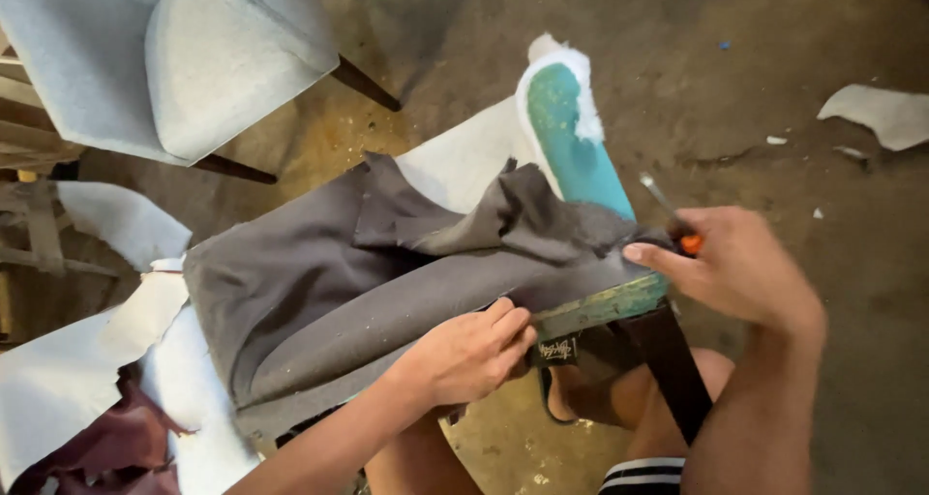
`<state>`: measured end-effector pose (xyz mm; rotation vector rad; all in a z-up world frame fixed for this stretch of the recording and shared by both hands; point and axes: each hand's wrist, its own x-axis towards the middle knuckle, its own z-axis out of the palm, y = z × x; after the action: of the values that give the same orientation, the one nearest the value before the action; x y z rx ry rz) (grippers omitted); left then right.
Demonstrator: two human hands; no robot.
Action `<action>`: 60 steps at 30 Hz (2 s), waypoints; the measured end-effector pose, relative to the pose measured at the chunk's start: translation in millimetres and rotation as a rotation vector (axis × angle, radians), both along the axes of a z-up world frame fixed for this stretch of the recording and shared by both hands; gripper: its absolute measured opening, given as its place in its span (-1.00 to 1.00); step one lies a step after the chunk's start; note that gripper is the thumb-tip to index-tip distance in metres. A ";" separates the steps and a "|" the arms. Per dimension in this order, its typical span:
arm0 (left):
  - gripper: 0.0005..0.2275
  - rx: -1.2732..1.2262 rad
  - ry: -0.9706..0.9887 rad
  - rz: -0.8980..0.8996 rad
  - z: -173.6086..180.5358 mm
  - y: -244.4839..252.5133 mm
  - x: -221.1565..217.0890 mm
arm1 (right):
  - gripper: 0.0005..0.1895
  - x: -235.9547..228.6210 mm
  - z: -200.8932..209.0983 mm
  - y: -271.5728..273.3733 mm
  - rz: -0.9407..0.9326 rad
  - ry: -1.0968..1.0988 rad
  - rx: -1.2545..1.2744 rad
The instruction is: The person is using a staple remover tool to pry out staples from the wooden frame of a chair to remove the old fabric and burlap.
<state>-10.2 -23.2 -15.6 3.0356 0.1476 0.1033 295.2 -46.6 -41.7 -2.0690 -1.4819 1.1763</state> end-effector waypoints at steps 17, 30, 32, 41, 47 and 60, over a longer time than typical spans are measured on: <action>-0.80 0.035 -0.168 0.051 6.0 -13.1 4.5 | -0.41 -4.1 -2.7 -3.0 0.012 0.044 0.078; -0.82 -0.058 -0.072 -0.197 -3.7 12.5 -2.8 | -0.48 -6.1 11.0 0.8 -0.072 0.160 -0.027; -0.80 -0.106 -0.031 -0.210 1.6 11.0 -5.0 | -0.49 -6.2 9.9 0.2 -0.074 0.175 -0.043; -0.76 0.072 -0.096 0.063 11.3 -13.5 -7.3 | -0.42 -1.8 -4.2 -2.9 0.012 0.095 0.084; -0.87 0.070 -0.067 0.108 3.1 -16.5 -14.6 | -0.35 -1.9 -6.9 -3.7 -0.009 0.023 0.073; -0.77 0.116 -0.074 0.169 5.5 -28.0 -24.6 | -0.34 -3.4 -5.3 -4.3 0.002 -0.008 0.069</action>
<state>-34.9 -51.3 -10.2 3.1232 0.4062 0.2456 291.7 -50.9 -47.1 -2.0287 -1.5071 1.1031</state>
